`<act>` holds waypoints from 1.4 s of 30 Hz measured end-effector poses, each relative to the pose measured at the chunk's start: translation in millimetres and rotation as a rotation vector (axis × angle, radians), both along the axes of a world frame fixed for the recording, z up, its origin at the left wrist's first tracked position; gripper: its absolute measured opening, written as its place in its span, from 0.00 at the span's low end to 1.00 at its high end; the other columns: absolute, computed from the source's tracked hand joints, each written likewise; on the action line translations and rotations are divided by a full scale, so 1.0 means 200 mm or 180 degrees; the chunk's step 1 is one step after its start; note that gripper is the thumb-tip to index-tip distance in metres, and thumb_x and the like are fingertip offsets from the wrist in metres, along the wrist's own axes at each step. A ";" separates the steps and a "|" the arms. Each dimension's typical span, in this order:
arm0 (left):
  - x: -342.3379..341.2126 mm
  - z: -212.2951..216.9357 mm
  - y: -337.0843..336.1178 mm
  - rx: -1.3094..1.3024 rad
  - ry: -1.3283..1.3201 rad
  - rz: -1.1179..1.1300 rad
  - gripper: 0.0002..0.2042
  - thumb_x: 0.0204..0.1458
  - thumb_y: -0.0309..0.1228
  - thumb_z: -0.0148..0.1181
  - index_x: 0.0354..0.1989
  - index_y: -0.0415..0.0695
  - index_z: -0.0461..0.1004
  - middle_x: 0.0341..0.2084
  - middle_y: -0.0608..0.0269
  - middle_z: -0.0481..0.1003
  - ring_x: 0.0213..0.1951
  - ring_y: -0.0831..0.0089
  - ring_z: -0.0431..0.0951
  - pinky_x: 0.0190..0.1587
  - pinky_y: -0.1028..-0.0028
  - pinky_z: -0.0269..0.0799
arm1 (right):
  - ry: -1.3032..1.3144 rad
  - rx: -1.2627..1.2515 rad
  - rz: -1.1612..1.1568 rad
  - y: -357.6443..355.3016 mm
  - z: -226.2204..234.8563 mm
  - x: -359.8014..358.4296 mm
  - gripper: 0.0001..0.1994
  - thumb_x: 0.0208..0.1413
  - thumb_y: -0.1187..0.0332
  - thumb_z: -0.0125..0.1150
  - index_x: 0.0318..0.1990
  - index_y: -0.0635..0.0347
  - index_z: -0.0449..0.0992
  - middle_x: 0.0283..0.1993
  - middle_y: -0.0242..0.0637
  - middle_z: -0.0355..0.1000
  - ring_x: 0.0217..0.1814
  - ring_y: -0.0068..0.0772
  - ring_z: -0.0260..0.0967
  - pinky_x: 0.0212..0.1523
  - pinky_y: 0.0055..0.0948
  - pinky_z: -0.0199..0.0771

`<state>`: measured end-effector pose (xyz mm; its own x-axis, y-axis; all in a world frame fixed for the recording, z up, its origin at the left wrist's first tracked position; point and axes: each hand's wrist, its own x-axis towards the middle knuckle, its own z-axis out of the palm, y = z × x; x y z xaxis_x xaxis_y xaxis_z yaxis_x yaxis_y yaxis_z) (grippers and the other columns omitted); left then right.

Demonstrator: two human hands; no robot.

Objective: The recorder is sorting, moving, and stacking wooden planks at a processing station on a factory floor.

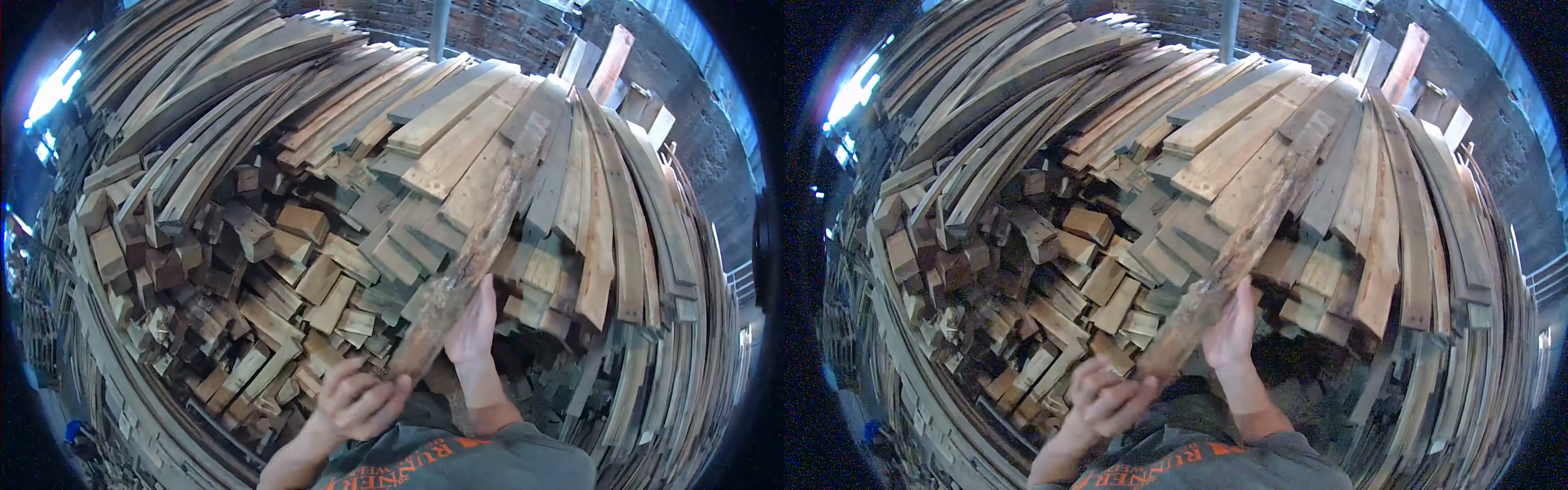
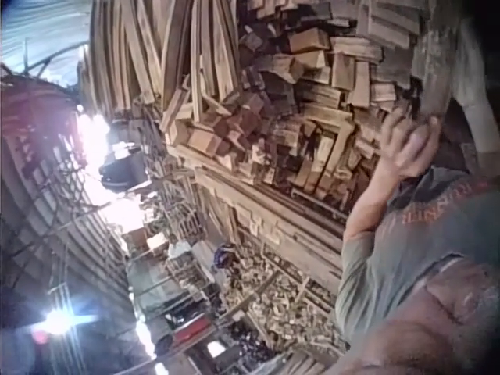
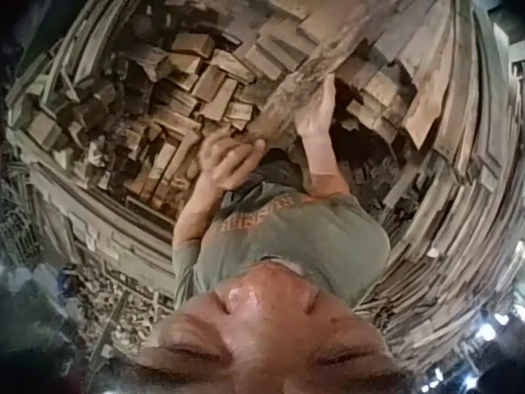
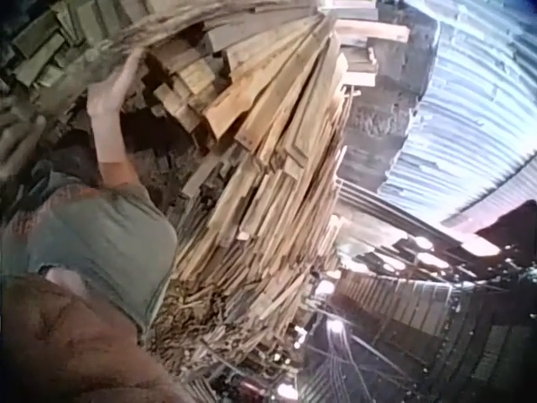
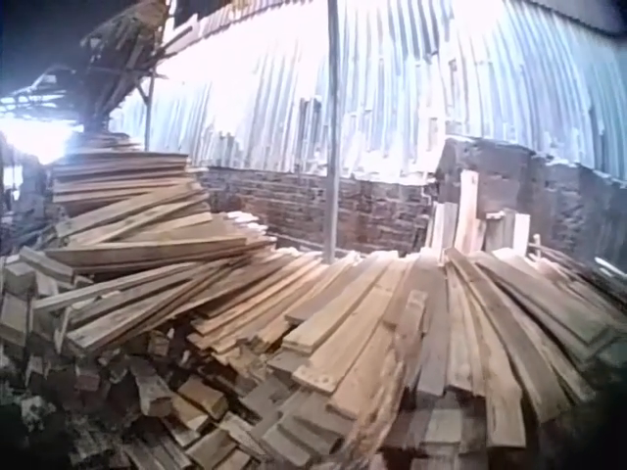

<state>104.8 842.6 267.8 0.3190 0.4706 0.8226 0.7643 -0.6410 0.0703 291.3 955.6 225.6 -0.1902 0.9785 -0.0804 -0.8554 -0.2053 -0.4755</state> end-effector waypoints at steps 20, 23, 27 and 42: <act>0.18 -0.36 -0.67 -0.2823 -0.0054 -0.2110 0.28 0.47 0.31 0.71 0.58 0.41 0.69 0.47 0.48 0.72 0.49 0.51 0.74 0.52 0.61 0.71 | -0.1292 -0.0386 -0.1426 -1.54 0.01 0.39 0.17 0.64 0.70 0.55 0.58 0.56 0.62 0.35 0.42 0.72 0.21 0.32 0.71 0.16 0.30 0.72; 0.36 -0.32 -0.68 -0.2449 0.0288 -0.2535 0.26 0.47 0.29 0.69 0.57 0.40 0.71 0.46 0.47 0.73 0.47 0.52 0.74 0.51 0.62 0.72 | -0.1581 -0.0438 -0.2345 -1.78 -0.07 0.47 0.17 0.60 0.74 0.59 0.55 0.60 0.64 0.31 0.40 0.72 0.20 0.29 0.71 0.17 0.30 0.72; 0.62 -0.29 -0.75 -0.2519 0.0407 -0.3287 0.23 0.49 0.22 0.65 0.56 0.37 0.70 0.42 0.51 0.73 0.41 0.56 0.74 0.47 0.64 0.71 | -0.2003 -0.0666 -0.3765 -2.01 -0.13 0.54 0.12 0.61 0.72 0.60 0.49 0.62 0.67 0.27 0.32 0.70 0.19 0.21 0.69 0.18 0.23 0.69; 1.72 -0.40 -1.13 -0.2304 0.2188 -0.4676 0.26 0.50 0.24 0.65 0.60 0.38 0.68 0.38 0.51 0.71 0.41 0.55 0.73 0.45 0.63 0.70 | -0.2289 -0.1828 -0.7474 -3.79 0.05 1.26 0.05 0.62 0.70 0.57 0.39 0.61 0.68 0.29 0.33 0.72 0.22 0.27 0.70 0.20 0.30 0.73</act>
<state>448.9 617.4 187.8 0.9360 -0.3187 0.1493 -0.3451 -0.7480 0.5669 543.6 197.5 236.0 0.7637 -0.6211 0.1762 0.3765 0.2068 -0.9031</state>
